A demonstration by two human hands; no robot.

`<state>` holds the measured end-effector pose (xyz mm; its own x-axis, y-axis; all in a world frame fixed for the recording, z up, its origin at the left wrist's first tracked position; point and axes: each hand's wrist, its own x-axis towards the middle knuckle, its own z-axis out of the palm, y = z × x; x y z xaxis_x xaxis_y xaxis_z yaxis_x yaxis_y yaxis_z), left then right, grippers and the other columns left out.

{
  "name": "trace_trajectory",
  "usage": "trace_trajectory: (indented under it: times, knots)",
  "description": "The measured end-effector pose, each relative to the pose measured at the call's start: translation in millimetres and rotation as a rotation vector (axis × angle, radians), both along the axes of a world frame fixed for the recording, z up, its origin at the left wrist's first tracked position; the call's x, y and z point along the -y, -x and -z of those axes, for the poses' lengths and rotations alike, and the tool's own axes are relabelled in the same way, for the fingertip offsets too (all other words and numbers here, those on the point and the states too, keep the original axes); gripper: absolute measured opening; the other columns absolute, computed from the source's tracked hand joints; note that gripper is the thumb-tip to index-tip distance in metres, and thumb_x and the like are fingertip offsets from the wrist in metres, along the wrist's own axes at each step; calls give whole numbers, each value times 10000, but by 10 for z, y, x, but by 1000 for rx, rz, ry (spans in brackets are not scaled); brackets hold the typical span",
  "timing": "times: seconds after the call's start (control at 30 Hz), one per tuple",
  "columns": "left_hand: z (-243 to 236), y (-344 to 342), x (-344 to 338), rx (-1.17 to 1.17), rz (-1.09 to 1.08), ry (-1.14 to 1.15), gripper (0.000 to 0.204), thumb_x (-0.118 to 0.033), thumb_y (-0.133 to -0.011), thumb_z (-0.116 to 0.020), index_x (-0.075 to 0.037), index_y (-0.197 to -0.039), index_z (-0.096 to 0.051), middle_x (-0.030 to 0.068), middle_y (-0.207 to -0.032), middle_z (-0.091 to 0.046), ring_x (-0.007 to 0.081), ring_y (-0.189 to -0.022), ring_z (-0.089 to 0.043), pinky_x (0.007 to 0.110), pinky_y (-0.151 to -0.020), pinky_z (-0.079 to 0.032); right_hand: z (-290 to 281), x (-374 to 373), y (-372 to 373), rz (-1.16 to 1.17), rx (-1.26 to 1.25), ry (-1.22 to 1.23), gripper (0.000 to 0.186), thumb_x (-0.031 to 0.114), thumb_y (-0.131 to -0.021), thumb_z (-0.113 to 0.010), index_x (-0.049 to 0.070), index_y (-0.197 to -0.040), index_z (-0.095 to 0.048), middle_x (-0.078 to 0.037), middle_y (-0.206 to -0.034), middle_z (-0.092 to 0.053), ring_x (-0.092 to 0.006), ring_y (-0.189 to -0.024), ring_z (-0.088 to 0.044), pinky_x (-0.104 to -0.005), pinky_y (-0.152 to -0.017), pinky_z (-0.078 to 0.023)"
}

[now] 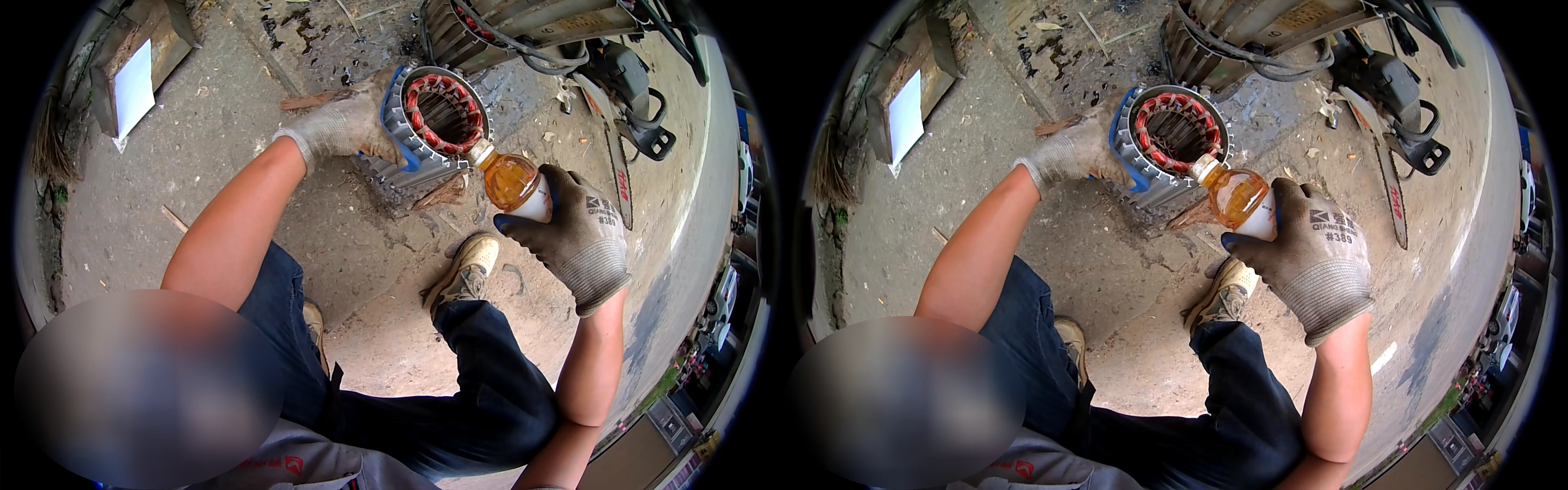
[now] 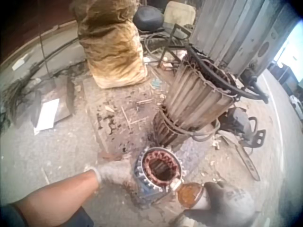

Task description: The person pours a yellow liquid from a plastic bottle onto a motor stator resting on the ground. They repeatedly rotate the stator to apply the liquid to different sections of the copper windings. The person handles multiple stators, moving them around the workspace.

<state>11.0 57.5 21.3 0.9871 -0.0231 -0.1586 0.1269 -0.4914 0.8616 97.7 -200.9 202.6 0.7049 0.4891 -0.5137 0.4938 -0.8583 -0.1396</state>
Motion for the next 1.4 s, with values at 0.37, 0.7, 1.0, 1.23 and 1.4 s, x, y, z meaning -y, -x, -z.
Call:
trace_trajectory:
  times: [0.37, 0.7, 1.0, 1.23, 1.4]
  knots:
    - [-55, -12, -5, -41, -8, 73, 1279, -497, -518, -970, -60, -1538, -332, 225, -1509, -460, 379, -1443, -388, 438, -1210, -326, 66, 78, -62, 55, -16, -40, 564, 372, -724, -832, 33, -1142, -665, -212, -1009, -694, -381, -945, -694, -464, -827, -537]
    - [-69, 12, 3, -37, -24, 24, 1328, -503, -494, -974, -58, -1553, -310, 251, -1527, -439, 372, -1453, -385, 435, -1210, -329, 223, 154, -176, 170, -26, -55, 617, 392, -729, -833, 14, -1185, -661, -219, -1013, -712, -361, -927, -715, -447, -822, -547]
    - [-62, 22, -23, -99, 50, 7, 1346, -577, -564, -918, -43, -1592, -233, 246, -1582, -368, 391, -1471, -339, 426, -1242, -257, 244, 190, -176, 150, 3, -55, 618, 300, -737, -886, -5, -1215, -641, -112, -871, -720, -182, -731, -697, -326, -637, -548]
    - [-227, -49, -24, -284, 192, -59, 1198, -459, -633, -898, -6, -1562, -293, 260, -1555, -396, 391, -1434, -384, 409, -1213, -307, 70, 131, -4, 98, -35, -80, 646, 353, -699, -864, 17, -1211, -658, -202, -1029, -708, -343, -918, -711, -428, -805, -552]
    - [-131, -10, 15, -80, 71, -60, 1194, -443, -616, -905, -1, -1552, -310, 258, -1539, -408, 394, -1421, -387, 424, -1210, -306, -12, 25, 61, 37, -48, -92, 752, 279, -680, -917, -28, -1294, -610, -174, -1028, -718, -233, -833, -745, -355, -697, -589]
